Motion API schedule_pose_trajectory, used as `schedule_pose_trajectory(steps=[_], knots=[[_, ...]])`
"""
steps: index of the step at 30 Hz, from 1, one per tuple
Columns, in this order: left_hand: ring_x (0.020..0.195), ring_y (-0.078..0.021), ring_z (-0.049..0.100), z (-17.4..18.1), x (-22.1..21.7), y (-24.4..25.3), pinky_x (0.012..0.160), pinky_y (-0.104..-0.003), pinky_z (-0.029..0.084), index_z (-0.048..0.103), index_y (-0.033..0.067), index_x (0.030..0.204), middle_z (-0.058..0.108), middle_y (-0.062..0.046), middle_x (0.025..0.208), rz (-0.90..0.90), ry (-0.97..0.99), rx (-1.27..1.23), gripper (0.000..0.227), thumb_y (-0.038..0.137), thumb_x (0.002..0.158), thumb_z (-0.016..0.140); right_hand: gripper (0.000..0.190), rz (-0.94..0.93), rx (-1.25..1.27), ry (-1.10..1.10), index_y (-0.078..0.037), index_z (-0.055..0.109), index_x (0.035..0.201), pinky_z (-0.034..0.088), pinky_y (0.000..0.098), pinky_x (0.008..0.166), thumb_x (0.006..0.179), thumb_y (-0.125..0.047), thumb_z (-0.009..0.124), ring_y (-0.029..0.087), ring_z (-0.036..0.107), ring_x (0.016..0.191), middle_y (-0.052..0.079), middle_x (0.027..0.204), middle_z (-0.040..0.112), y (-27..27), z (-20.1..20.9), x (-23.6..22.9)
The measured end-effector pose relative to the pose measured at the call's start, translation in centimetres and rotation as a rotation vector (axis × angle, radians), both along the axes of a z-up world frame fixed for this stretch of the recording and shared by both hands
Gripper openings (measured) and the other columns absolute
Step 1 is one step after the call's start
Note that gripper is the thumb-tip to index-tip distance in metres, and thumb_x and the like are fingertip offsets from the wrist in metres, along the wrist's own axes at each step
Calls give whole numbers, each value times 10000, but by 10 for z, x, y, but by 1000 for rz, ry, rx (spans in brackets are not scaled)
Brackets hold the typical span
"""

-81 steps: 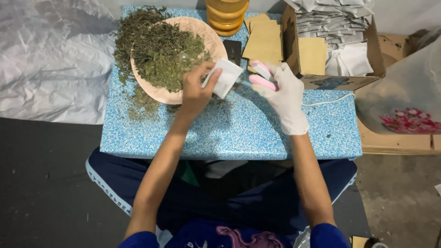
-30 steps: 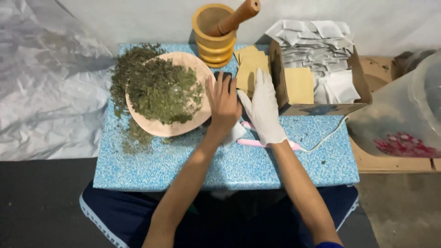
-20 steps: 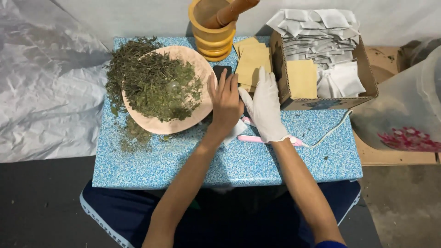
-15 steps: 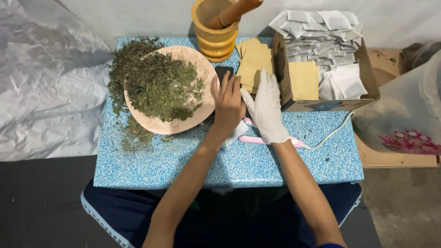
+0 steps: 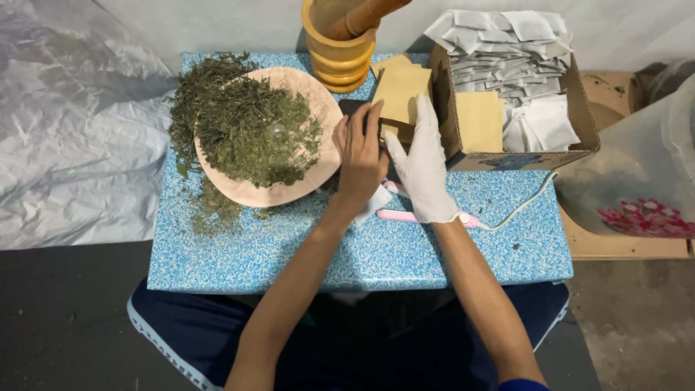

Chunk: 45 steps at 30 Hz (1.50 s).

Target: Sealing pre-filled tea bags using a handheld heat sealer.

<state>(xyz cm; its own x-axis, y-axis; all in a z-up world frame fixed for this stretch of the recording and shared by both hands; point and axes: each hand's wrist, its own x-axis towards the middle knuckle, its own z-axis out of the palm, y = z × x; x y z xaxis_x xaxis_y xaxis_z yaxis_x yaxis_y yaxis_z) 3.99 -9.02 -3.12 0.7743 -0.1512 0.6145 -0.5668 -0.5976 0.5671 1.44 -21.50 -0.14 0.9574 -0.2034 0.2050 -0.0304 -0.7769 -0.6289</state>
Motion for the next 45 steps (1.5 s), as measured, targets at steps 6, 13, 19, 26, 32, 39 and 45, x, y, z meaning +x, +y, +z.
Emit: schedule_pose_trajectory(steps=[6, 13, 19, 26, 32, 39, 45], knots=[[1315, -361, 588, 15, -2, 6, 1216, -471, 397, 488, 187, 1632, 454, -117, 1460, -76, -60, -227, 683, 30, 1024, 758, 715, 81, 74, -480, -156, 422, 1676, 523, 453, 1191, 1055, -31, 755, 316, 599, 1455, 103, 1664, 471, 1, 1, -8], [1092, -192, 609, 15, -1, 13, 1030, -336, 543, 477, 198, 1613, 485, -68, 1376, -42, -23, -274, 613, 99, 1063, 728, 634, 189, 42, -565, -3, 489, 1549, 479, 421, 1247, 953, 114, 671, 372, 569, 1492, 203, 1605, 538, 8, 26, -26], [868, -163, 562, 40, -3, 22, 768, -317, 504, 755, 65, 1232, 573, -45, 1076, -54, -79, -294, 219, 32, 1031, 674, 636, 167, 60, -626, -22, 527, 1537, 477, 398, 1263, 937, 148, 656, 335, 588, 1480, 180, 1589, 562, 8, 32, -29], [766, -162, 543, 47, -5, 26, 753, -322, 465, 662, 23, 984, 611, -48, 892, -129, -103, -459, 91, 69, 1041, 608, 784, 53, 20, -788, -71, 315, 1679, 413, 423, 1386, 1004, 84, 682, 327, 501, 1594, 149, 1720, 415, -2, 18, -24], [666, -89, 525, 32, 0, 28, 659, -251, 456, 595, 99, 874, 558, -19, 675, -123, -50, -757, 303, 217, 1138, 500, 613, 131, 265, -761, -65, 279, 1706, 381, 436, 1370, 1140, -81, 511, 315, 455, 1605, 182, 1706, 420, 0, 11, -20], [680, -78, 540, 21, -6, 38, 697, -231, 471, 563, 100, 797, 530, -76, 600, -29, -87, -767, 425, 275, 1179, 501, 589, 287, 398, -692, 10, 306, 1691, 463, 455, 1226, 1131, -168, 342, 317, 607, 1405, 258, 1533, 587, 17, 12, -37], [531, -124, 515, 45, -14, 42, 644, -222, 439, 544, 112, 776, 469, -54, 568, 33, -159, -698, 455, 298, 1185, 471, 617, 326, 455, -740, -36, 258, 1724, 538, 398, 1101, 1132, -162, 382, 208, 677, 1190, 186, 1299, 722, 16, 18, -37]])
